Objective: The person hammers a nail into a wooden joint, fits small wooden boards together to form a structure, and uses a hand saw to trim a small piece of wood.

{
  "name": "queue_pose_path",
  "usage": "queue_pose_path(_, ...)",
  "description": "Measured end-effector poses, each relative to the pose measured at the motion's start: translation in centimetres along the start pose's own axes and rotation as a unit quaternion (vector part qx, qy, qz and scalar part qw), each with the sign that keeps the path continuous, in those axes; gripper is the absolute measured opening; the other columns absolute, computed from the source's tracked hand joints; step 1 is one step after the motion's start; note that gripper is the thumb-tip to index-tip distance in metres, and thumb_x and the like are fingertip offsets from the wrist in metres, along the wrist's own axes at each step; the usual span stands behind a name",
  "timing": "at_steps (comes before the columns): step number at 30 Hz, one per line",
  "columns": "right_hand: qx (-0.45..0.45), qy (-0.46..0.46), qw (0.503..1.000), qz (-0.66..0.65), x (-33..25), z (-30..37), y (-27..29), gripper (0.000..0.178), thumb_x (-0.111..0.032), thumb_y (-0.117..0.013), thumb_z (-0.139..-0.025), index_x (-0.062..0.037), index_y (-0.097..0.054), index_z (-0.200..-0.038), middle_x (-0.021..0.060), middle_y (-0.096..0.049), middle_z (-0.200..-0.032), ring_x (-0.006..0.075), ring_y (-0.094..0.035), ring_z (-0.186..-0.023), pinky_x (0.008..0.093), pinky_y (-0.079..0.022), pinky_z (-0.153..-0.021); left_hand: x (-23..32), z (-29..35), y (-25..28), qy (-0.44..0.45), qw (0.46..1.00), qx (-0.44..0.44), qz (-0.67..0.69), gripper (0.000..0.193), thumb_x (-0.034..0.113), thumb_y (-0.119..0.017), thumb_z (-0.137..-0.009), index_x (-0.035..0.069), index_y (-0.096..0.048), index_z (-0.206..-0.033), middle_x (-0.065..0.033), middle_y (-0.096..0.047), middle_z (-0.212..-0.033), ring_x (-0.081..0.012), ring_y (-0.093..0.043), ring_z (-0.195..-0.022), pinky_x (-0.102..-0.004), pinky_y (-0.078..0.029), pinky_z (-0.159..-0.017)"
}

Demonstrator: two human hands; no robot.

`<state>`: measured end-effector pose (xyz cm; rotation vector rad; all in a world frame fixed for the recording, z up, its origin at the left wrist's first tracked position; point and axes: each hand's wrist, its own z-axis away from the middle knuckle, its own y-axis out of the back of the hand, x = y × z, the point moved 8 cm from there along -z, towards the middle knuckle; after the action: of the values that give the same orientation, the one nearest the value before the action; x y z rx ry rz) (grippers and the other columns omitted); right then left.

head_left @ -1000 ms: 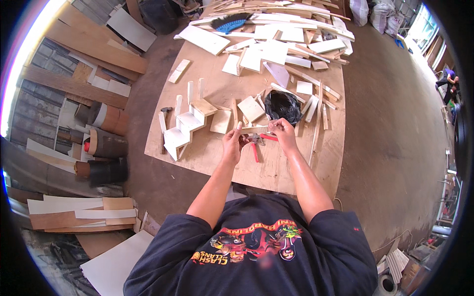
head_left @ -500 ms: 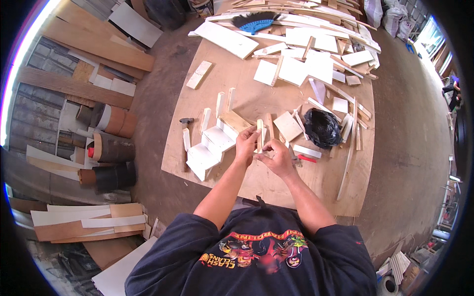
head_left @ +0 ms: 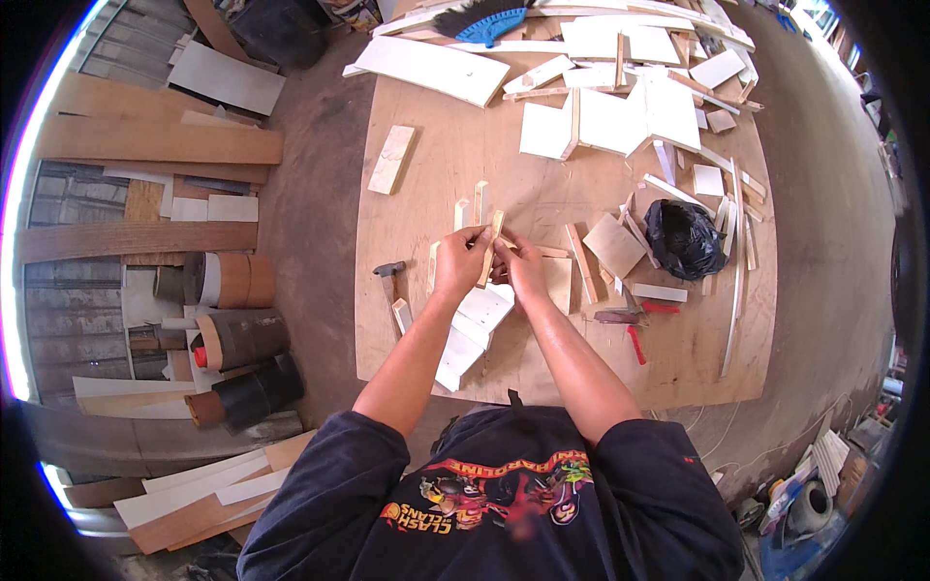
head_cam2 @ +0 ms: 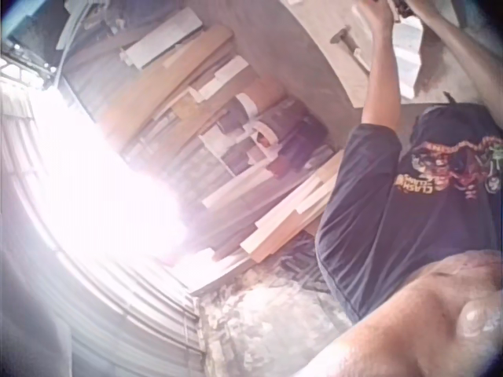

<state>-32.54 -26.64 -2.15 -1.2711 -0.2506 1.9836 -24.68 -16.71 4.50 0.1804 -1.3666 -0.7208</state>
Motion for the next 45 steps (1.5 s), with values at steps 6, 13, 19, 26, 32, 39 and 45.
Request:
queue_pose_path(6,0.012,0.007,0.998,-0.058,0.2,-2.9,-0.8,0.057,-0.012,-0.064,-0.099,0.0037,-0.043,-0.149,0.0091,-0.066,-0.089,0.0124,-0.063,-0.065,0.0264,-0.054,-0.056,1.1,-1.6,0.8,-0.043,0.993,0.003,-0.113,0.028,0.024,-0.069,-0.094,0.0,-0.076,-0.107,-0.0204,-0.074,-0.092,-0.0331,-0.072,-0.083,-0.0409,-0.055,-0.077)
queue_pose_path(13,0.021,-0.002,0.999,-0.036,-0.7,-5.4,-1.8,0.06,-0.008,-0.065,-0.098,0.0021,-0.04,-0.151,0.0111,-0.068,-0.092,0.0164,-0.069,-0.071,0.0289,-0.057,-0.061,0.3,-7.2,3.3,-0.076,0.987,0.114,-0.083,0.031,0.026,-0.069,-0.095,-0.003,-0.074,-0.105,-0.0197,-0.073,-0.1,-0.0288,-0.07,-0.088,-0.0397,-0.054,-0.08)
queue_pose_path(19,0.031,-0.028,0.998,-0.05,-0.9,-6.9,-1.9,0.062,-0.008,-0.067,-0.096,0.0049,-0.04,-0.15,0.0126,-0.069,-0.091,0.0184,-0.07,-0.07,0.03,-0.058,-0.06,-3.8,-10.7,0.3,0.083,0.993,-0.046,0.068,0.044,0.029,-0.061,-0.102,-0.002,-0.064,-0.132,-0.0153,-0.072,-0.114,-0.0192,-0.067,-0.103,-0.0319,-0.054,-0.084)
queue_pose_path(26,0.033,-0.031,0.997,-0.06,-0.4,-7.7,-2.3,0.067,-0.009,-0.069,-0.095,0.0069,-0.037,-0.151,0.0125,-0.068,-0.087,0.0176,-0.069,-0.066,0.0301,-0.057,-0.056,-6.3,-10.9,-1.0,0.153,0.967,-0.098,0.18,0.041,0.019,-0.053,-0.105,-0.004,-0.058,-0.138,-0.0151,-0.067,-0.126,-0.0204,-0.065,-0.112,-0.0282,-0.055,-0.08)
queue_pose_path(32,0.067,-0.012,0.997,-0.034,-3.3,-9.0,-1.7,0.079,-0.008,-0.073,-0.088,0.0076,-0.031,-0.154,0.0137,-0.067,-0.085,0.0181,-0.068,-0.061,0.0309,-0.056,-0.051,-2.2,-8.0,2.5,-0.134,0.936,-0.104,0.308,0.061,0.021,-0.068,-0.084,-0.005,-0.055,-0.138,-0.0171,-0.059,-0.141,-0.0275,-0.054,-0.132,-0.0403,-0.044,-0.108)
queue_pose_path(39,0.092,-0.047,0.991,0.088,-5.5,-12.2,-2.5,0.066,-0.01,-0.077,-0.081,0.01,-0.048,-0.138,0.0168,-0.069,-0.086,0.0187,-0.067,-0.058,0.0315,-0.055,-0.047,0.9,-6.2,2.9,-0.17,0.984,-0.044,-0.021,0.065,0.015,-0.086,-0.074,-0.004,-0.062,-0.132,-0.0173,-0.066,-0.13,-0.026,-0.06,-0.125,-0.0405,-0.044,-0.107)
queue_pose_path(45,0.047,-0.007,0.979,0.197,-4.3,-15.0,-0.1,0.03,-0.015,-0.068,-0.095,0.0,-0.067,-0.121,0.0086,-0.069,-0.087,0.0134,-0.06,-0.06,0.0297,-0.049,-0.049,-0.9,-7.0,3.9,-0.071,0.996,0.048,-0.04,0.044,0.015,-0.08,-0.089,-0.008,-0.067,-0.124,-0.0083,-0.075,-0.095,-0.0102,-0.064,-0.084,-0.028,-0.053,-0.079)
